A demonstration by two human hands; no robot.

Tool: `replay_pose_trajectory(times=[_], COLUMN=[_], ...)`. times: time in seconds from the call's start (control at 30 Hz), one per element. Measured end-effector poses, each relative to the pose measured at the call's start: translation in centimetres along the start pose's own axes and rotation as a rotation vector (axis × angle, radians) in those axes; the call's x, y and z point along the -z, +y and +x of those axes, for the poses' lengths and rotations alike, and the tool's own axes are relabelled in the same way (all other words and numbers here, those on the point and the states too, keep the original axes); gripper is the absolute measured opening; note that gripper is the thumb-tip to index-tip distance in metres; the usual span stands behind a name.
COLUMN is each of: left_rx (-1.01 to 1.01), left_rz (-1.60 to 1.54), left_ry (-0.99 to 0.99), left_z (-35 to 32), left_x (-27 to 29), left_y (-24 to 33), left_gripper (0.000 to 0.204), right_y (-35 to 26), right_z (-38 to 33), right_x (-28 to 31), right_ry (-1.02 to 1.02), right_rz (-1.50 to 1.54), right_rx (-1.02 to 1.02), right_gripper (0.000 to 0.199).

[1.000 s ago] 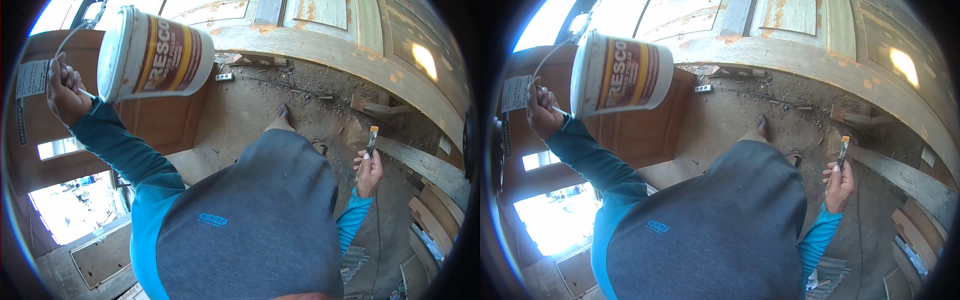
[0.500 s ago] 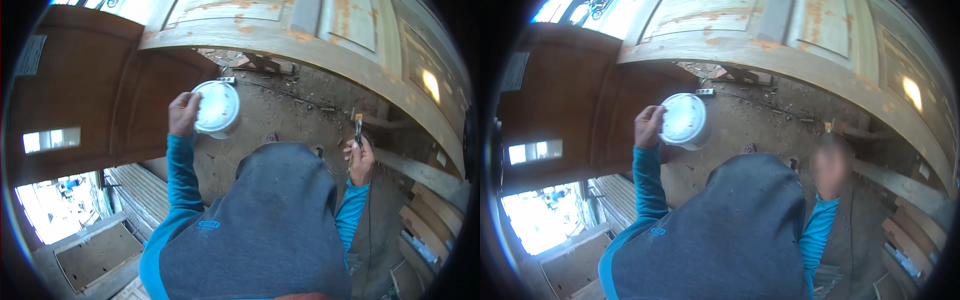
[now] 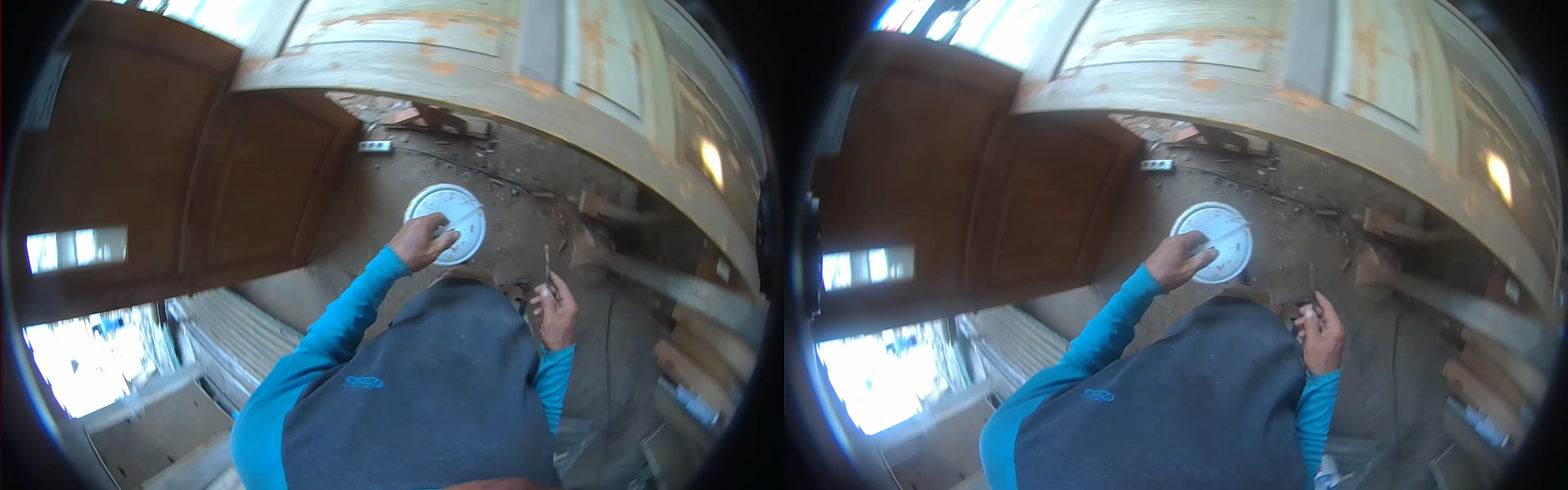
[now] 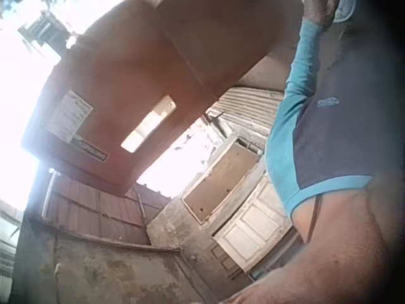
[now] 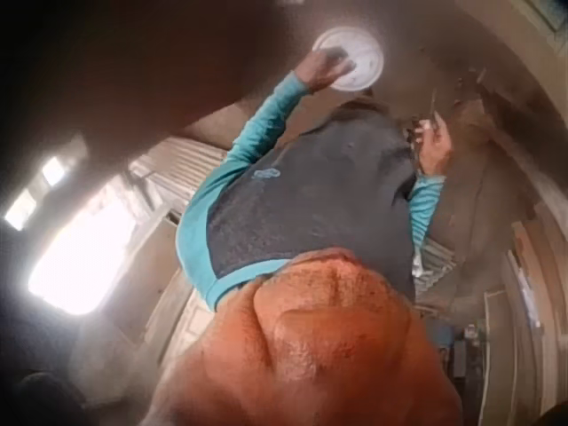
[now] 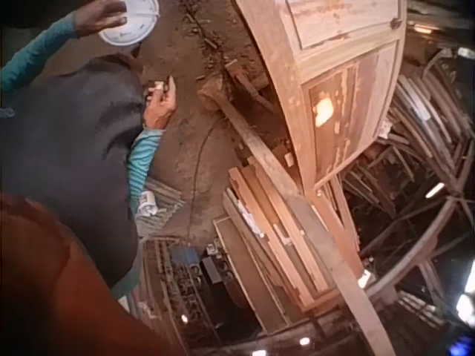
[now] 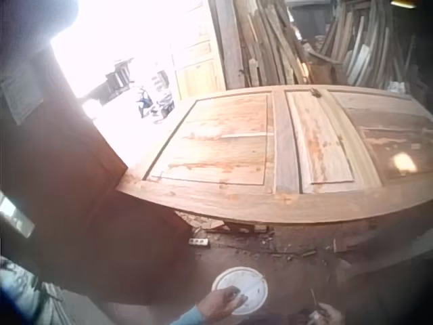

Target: The person applies wood filler into the gaps and panel edges of a wooden door using a putty knife, then picks up the bucket of filler and its lid.

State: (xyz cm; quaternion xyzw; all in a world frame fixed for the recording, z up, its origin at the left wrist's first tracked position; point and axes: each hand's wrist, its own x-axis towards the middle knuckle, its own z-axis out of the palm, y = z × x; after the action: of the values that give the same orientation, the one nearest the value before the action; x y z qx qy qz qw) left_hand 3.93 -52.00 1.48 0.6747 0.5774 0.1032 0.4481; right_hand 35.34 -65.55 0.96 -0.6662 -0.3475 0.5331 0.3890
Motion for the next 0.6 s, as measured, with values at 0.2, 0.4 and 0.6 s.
replay_pose_trajectory(times=[0.2, 0.4, 0.6], left_rx=[-0.138, -0.332, -0.447], left_rz=[-0.039, -0.012, 0.048], left_ry=[-0.065, -0.181, -0.252], left_z=[-2.1, -3.2, -4.4], left_x=[-5.6, -13.0, -20.7], left_y=[3.4, 14.8, 24.2], left_gripper=[0.036, 0.040, 0.041], right_y=[1.5, 6.8, 13.0], right_z=[-2.9, -9.9, -19.5], right_x=[4.7, 12.4, 23.9], right_ry=[0.137, 0.358, 0.658], right_rz=[0.021, 0.014, 0.177], right_rx=[0.032, 0.114, 0.059], right_gripper=[0.043, 0.040, 0.038])
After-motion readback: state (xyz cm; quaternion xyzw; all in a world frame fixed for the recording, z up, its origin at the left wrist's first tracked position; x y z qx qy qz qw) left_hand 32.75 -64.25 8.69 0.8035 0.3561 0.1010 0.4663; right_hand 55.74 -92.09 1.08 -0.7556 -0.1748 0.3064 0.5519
